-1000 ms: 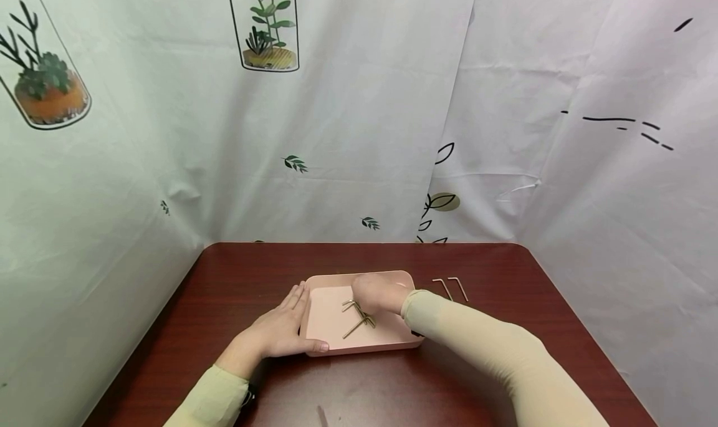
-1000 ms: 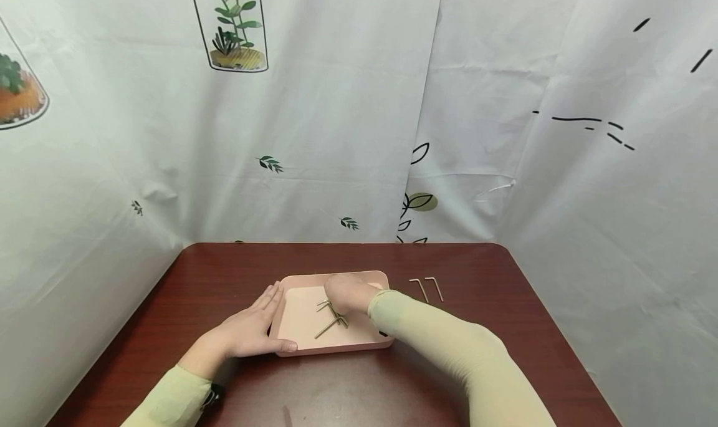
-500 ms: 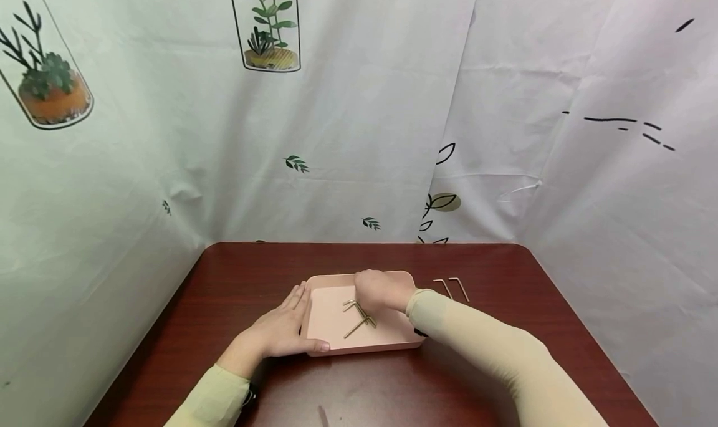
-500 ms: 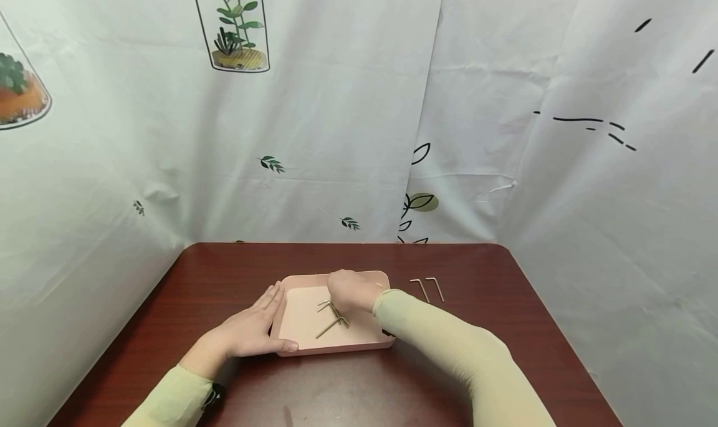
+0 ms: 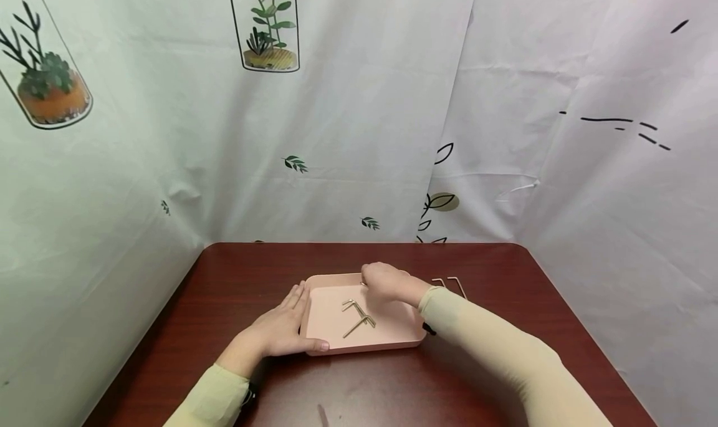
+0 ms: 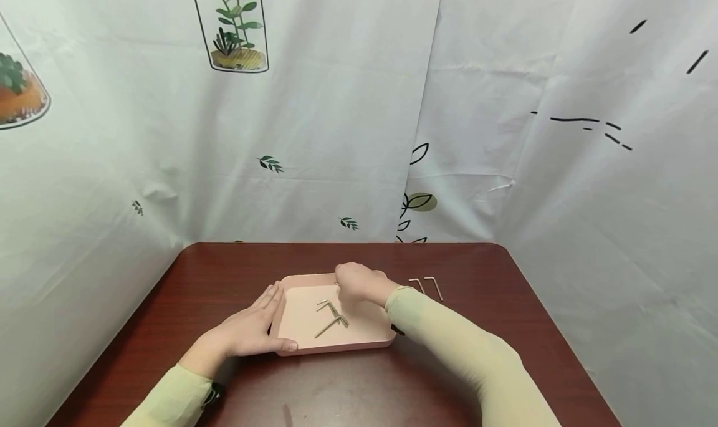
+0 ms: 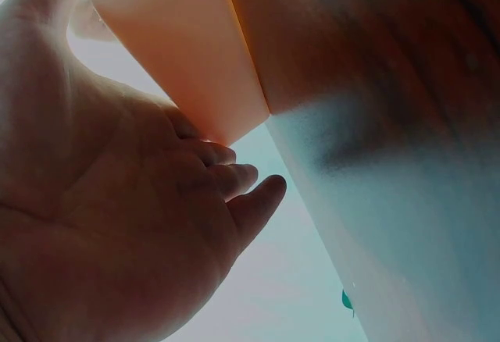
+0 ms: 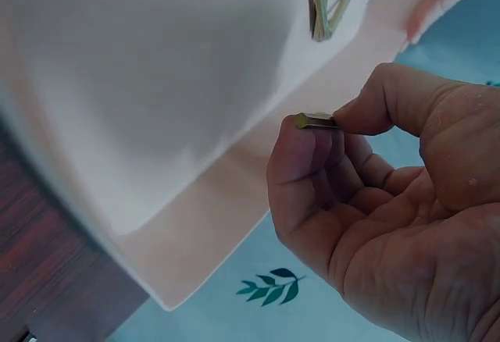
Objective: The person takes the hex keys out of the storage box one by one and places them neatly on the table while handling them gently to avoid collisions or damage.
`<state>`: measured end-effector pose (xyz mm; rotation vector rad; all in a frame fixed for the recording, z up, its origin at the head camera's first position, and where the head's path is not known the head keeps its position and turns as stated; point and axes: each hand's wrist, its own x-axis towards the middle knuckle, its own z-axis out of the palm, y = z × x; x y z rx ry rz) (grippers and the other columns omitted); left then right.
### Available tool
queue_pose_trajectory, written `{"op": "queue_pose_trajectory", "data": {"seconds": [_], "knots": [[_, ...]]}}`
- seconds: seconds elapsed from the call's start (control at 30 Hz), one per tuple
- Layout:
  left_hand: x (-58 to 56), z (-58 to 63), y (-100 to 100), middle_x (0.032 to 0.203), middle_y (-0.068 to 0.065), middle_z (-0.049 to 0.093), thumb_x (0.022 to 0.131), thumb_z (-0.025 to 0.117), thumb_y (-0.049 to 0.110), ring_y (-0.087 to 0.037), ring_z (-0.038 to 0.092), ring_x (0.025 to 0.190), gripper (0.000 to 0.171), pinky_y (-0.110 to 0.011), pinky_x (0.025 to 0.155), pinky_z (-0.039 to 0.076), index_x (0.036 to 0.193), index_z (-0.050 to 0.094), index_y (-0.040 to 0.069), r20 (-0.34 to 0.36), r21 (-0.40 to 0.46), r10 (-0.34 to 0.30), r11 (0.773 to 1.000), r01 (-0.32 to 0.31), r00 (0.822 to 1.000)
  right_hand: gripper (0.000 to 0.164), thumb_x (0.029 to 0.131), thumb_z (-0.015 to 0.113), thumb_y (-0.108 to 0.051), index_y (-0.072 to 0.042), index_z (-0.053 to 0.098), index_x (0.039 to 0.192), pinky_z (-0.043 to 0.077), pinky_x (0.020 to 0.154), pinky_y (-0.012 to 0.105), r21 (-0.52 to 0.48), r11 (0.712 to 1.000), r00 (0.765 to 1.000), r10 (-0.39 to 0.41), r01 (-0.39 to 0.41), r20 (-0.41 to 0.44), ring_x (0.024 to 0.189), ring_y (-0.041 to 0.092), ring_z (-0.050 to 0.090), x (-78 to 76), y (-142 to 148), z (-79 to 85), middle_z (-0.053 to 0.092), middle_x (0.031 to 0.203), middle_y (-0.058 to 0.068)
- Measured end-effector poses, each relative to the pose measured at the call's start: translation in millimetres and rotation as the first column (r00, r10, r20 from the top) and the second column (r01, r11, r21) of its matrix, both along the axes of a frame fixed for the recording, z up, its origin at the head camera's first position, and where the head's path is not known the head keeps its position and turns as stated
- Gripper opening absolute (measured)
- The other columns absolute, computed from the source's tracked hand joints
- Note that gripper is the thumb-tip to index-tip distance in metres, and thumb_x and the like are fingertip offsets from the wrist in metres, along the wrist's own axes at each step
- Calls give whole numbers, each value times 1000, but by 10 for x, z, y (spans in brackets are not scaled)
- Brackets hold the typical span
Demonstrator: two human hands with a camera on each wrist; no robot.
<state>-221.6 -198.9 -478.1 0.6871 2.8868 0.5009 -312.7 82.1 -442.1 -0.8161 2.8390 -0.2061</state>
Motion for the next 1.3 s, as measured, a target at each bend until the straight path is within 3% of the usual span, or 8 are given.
{"op": "queue_pose_trajectory", "data": {"seconds": [0.2, 0.5, 1.03, 1.3], "knots": [[-2, -10, -1, 178, -37, 16, 86, 77, 81, -48, 19, 168, 142, -57, 130, 34, 169, 18, -17, -3, -5, 2, 1000, -2, 1000, 7, 99, 75, -7, -9, 69, 101, 49, 70, 35, -88, 995, 999, 51, -52, -17, 73, 15, 53, -6, 94, 30, 63, 84, -1], [-2, -17, 6, 178, -37, 16, 86, 76, 81, -47, 20, 168, 142, -56, 130, 34, 170, 17, -16, -6, -7, 2, 1000, -3, 1000, 7, 97, 74, -6, -7, 72, 103, 46, 69, 33, -114, 992, 998, 59, -60, -16, 72, 14, 50, -6, 199, 60, 64, 83, -2], [-1, -2, 9, 179, -36, 16, 86, 76, 81, -46, 20, 168, 141, -56, 130, 35, 170, 17, -16, -6, -12, -1, 1000, 1, 1000, 15, 85, 75, -4, -9, 64, 94, 44, 67, 32, -157, 987, 999, -30, 31, 12, 72, 15, 52, -69, 399, 136, 61, 81, 0], [-3, -8, 7, 179, -36, 16, 86, 77, 81, -48, 20, 168, 141, -57, 129, 35, 170, 19, -16, -10, -5, -1, 1000, 1, 1000, 16, 85, 77, -3, -9, 64, 92, 41, 62, 29, -198, 979, 999, -44, 49, 27, 67, 14, 50, -107, 539, 161, 61, 79, 1]]}}
